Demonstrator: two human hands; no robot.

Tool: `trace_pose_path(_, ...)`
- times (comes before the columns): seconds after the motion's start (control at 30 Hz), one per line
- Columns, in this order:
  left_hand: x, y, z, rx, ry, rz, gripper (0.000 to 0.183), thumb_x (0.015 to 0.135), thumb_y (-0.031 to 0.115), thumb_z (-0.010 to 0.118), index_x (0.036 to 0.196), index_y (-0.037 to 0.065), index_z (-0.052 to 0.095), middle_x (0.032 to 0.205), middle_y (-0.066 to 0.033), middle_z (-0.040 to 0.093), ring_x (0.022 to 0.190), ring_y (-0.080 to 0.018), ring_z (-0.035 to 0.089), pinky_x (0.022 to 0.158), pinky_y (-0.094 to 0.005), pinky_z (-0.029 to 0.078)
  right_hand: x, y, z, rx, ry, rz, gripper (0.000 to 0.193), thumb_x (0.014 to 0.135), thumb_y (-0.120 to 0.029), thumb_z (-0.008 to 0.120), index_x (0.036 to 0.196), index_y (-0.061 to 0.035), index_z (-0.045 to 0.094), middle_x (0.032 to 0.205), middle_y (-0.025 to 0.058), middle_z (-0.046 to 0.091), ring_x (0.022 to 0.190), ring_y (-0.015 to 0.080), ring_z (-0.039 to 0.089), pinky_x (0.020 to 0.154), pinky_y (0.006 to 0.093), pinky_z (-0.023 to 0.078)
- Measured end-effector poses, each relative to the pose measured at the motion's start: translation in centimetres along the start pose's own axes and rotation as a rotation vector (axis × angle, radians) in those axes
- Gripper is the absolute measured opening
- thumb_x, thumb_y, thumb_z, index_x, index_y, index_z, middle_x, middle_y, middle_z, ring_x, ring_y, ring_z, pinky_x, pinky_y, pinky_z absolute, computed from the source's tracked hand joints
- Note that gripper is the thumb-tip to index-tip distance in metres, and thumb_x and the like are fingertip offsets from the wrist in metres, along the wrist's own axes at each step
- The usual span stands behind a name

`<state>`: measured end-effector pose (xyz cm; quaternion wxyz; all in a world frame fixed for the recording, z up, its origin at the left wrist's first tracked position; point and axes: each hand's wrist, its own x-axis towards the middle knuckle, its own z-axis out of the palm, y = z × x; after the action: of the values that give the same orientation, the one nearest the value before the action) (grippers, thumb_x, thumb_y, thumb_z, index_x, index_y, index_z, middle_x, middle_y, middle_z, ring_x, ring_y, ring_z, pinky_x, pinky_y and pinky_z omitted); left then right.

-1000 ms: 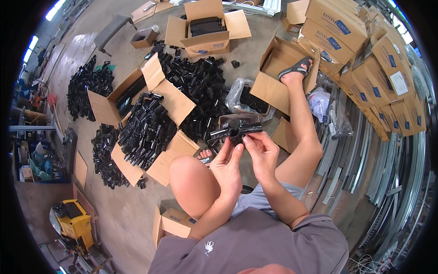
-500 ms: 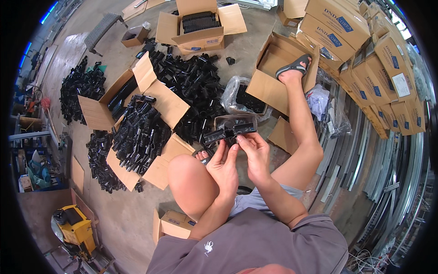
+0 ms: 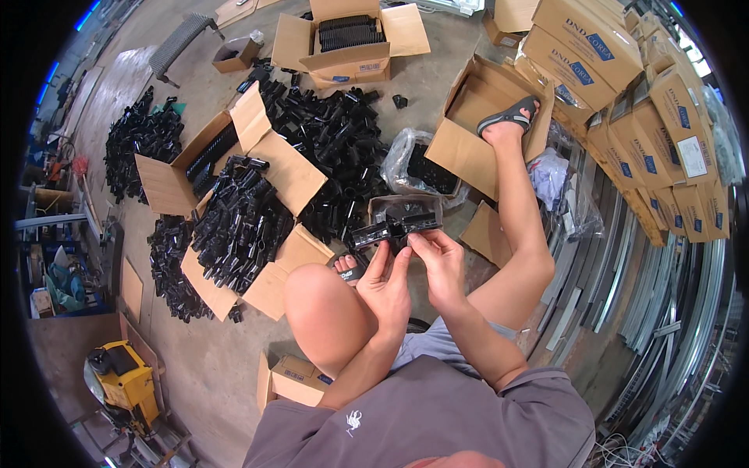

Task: The person sorts through black plastic T-shaped connectors, picking them up from a pile on the floor and placing them into different cardboard boxes or small plastic bags.

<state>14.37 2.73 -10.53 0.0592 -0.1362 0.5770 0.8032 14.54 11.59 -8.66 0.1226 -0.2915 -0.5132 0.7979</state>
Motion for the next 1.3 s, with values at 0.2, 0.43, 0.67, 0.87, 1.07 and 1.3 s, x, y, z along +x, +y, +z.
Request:
trace_pose_path(0.2,0.0,0.4,0.8,0.004,0.024,-0.004,0.046,0.088,-0.005,0.071,0.130,-0.014,0.055,0.118,-0.0157,0.067,0.104,-0.0140,0.063,0.095,-0.0237,0.049,0.0,1.1,-0.5,0.052,-0.017,-0.038,0.017,0.090,-0.008,0.070,0.102,0.0037,0.070,0.097,0.0071,0.070,0.083,0.0132,0.065,0.075,0.0263,0.053)
trace_pose_path(0.43,0.1,0.7,0.3,-0.033,0.033,-0.022,0.043,0.088,-0.007,0.069,0.129,-0.015,0.056,0.117,-0.0140,0.067,0.100,-0.0124,0.063,0.090,-0.0232,0.050,0.1,1.4,-0.2,-0.052,-0.072,-0.131,0.018,0.092,-0.007,0.069,0.105,0.0041,0.068,0.098,0.0076,0.070,0.087,0.0141,0.066,0.078,0.0263,0.054)
trace_pose_path(0.67,0.2,0.5,0.5,-0.039,0.047,-0.028,0.043,0.088,-0.008,0.069,0.128,-0.015,0.056,0.119,-0.0160,0.066,0.104,-0.0148,0.063,0.093,-0.0262,0.051,0.7,2.4,-0.7,-0.089,-0.022,-0.109,0.018,0.091,-0.009,0.070,0.104,0.0043,0.069,0.097,0.0089,0.072,0.087,0.0145,0.067,0.078,0.0268,0.055)
trace_pose_path(0.87,0.2,0.8,0.7,-0.092,-0.005,-0.056,0.046,0.090,-0.003,0.070,0.132,-0.012,0.054,0.119,-0.0115,0.066,0.103,-0.0099,0.061,0.091,-0.0211,0.048,0.1,1.6,-0.5,0.095,-0.038,-0.071,0.018,0.092,-0.010,0.069,0.104,0.0040,0.068,0.095,0.0067,0.071,0.085,0.0126,0.066,0.075,0.0258,0.055)
trace_pose_path(1.07,0.4,0.6,0.6,-0.080,-0.019,-0.054,0.046,0.089,-0.005,0.069,0.133,-0.013,0.053,0.120,-0.0134,0.066,0.103,-0.0118,0.062,0.092,-0.0229,0.049,0.4,1.8,-0.9,-0.038,-0.036,-0.048,0.018,0.093,-0.009,0.068,0.105,0.0040,0.068,0.097,0.0074,0.071,0.085,0.0131,0.066,0.074,0.0259,0.056)
trace_pose_path(1.3,0.5,0.2,0.3,-0.081,-0.020,-0.067,0.049,0.087,-0.007,0.070,0.132,-0.014,0.052,0.119,-0.0165,0.066,0.103,-0.0149,0.064,0.092,-0.0260,0.052,0.6,2.9,-1.2,0.031,-0.014,-0.121,0.018,0.092,-0.006,0.069,0.106,0.0042,0.068,0.100,0.0079,0.070,0.086,0.0136,0.066,0.075,0.0261,0.055)
